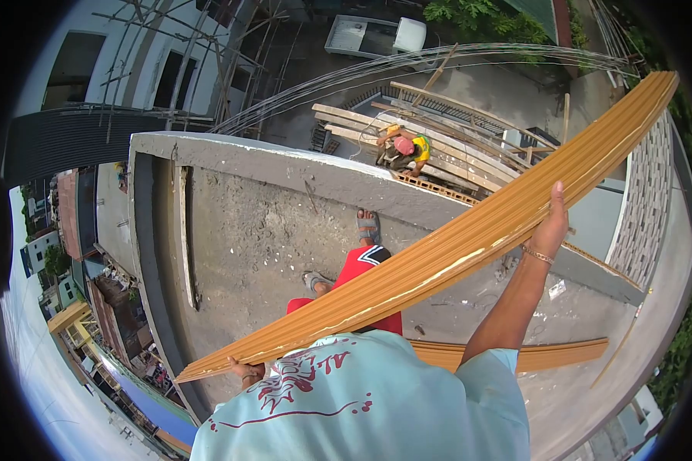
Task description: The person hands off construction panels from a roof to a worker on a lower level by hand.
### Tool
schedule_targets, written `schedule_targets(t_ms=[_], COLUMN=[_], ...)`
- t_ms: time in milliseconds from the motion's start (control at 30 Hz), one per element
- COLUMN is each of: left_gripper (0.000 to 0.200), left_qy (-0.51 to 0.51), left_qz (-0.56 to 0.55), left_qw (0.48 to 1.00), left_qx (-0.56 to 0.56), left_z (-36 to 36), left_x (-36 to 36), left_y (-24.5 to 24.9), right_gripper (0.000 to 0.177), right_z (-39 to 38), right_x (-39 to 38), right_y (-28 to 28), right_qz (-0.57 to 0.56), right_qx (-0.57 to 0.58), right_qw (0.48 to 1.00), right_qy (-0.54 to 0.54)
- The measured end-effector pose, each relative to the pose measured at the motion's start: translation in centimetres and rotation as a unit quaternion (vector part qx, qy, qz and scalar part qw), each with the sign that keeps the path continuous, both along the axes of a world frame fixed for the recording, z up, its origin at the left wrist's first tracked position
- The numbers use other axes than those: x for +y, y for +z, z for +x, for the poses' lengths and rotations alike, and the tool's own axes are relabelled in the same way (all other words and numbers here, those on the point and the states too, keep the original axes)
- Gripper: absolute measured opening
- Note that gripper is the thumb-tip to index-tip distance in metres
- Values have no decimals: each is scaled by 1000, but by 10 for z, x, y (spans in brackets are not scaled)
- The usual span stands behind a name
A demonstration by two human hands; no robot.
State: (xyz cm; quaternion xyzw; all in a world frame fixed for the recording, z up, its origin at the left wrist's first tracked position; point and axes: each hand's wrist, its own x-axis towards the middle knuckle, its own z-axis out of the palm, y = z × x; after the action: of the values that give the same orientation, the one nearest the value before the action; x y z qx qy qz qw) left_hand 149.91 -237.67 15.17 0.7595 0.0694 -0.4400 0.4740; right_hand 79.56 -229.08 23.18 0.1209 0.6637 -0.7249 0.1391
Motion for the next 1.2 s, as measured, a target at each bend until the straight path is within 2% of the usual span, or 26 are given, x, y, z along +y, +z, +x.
schedule_targets(t_ms=[400,767,1033,1200], left_gripper=[59,60,60,60], left_qy=[-2,-44,-35,-20], left_qz=[-9,-22,-19,-50], left_qw=[1000,999,999,998], left_qx=[9,5,-8,-20], left_z=[2,-12,-28,-16], left_x=[-5,-10,-12,-13], left_y=[-8,1,13,14], right_gripper=[53,53,53,53], right_z=[5,1,0,2], right_x=[3,11,12,9], right_y=[11,5,-2,-9], right_qz=[-2,9,23,-15], right_qx=[9,15,24,1], right_qw=[1000,998,998,999], right_qy=[-28,-56,-59,-46])
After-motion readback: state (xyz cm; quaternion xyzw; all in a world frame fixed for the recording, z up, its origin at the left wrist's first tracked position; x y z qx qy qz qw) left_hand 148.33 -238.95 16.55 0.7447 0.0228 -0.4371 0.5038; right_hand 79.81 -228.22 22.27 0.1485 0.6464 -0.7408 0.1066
